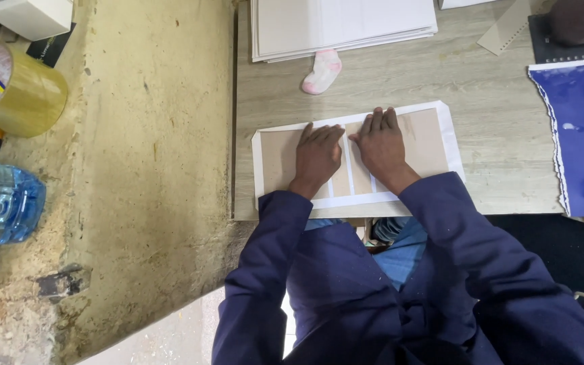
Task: The person wipes a white sheet of paper on a table using a small pink cloth. They then pick up a larger white paper frame with beige inserts, wipe it with the cloth, and place it back on the table. The person continues to wipe the initial white sheet of paper.
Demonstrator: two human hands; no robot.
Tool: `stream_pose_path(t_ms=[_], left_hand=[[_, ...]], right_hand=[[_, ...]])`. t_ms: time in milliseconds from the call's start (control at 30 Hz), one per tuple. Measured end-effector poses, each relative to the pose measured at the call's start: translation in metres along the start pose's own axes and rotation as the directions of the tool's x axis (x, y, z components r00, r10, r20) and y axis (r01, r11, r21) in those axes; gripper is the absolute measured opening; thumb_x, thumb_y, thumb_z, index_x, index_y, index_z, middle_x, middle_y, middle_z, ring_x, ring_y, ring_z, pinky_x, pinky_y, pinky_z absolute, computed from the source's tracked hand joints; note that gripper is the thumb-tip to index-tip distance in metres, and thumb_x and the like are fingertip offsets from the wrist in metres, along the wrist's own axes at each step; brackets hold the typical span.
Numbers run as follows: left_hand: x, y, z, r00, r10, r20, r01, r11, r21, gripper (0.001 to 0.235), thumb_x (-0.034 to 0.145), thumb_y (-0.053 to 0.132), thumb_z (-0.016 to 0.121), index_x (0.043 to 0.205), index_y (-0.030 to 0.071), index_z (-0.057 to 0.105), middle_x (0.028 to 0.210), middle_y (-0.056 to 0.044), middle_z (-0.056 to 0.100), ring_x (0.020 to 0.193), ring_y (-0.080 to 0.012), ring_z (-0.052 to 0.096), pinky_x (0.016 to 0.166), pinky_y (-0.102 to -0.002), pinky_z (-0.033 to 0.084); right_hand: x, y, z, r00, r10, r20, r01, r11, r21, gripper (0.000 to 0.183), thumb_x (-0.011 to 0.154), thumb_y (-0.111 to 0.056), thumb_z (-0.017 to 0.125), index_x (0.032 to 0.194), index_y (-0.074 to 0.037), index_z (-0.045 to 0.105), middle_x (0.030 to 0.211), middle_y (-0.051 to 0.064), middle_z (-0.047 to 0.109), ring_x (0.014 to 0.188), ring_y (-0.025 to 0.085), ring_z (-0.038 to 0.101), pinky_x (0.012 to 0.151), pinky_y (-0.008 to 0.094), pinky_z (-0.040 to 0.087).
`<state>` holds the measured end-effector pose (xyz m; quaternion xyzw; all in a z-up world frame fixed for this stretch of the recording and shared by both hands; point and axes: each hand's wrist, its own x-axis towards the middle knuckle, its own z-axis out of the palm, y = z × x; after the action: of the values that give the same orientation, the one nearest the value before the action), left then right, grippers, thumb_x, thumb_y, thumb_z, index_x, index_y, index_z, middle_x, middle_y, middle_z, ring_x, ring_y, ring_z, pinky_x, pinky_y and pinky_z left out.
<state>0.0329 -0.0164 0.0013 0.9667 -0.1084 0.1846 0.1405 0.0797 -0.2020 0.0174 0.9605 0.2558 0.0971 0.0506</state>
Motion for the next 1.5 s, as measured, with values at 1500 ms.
stream_pose_path(t_ms=[1500], left_hand=[[-0.018, -0.042, -0.011, 0.993, -0.044, -0.108, 0.046, 0.999, 0.021, 0.019, 0.103, 0.018, 0.073, 0.118, 0.01, 0.082, 0.124, -0.013, 0.08, 0.123, -0.0285, 0.075, 0.107, -0.039, 0.061]], right_hand=[[-0.016, 0.035, -0.005, 0.98, 0.184, -0.077, -0.18, 0.982, 0.059, 0.068, 0.123, -0.057, 0.041, 0.149, -0.001, 0.071, 0.133, 0.04, 0.068, 0.128, 0.052, 0.068, 0.116, 0.058, 0.037]])
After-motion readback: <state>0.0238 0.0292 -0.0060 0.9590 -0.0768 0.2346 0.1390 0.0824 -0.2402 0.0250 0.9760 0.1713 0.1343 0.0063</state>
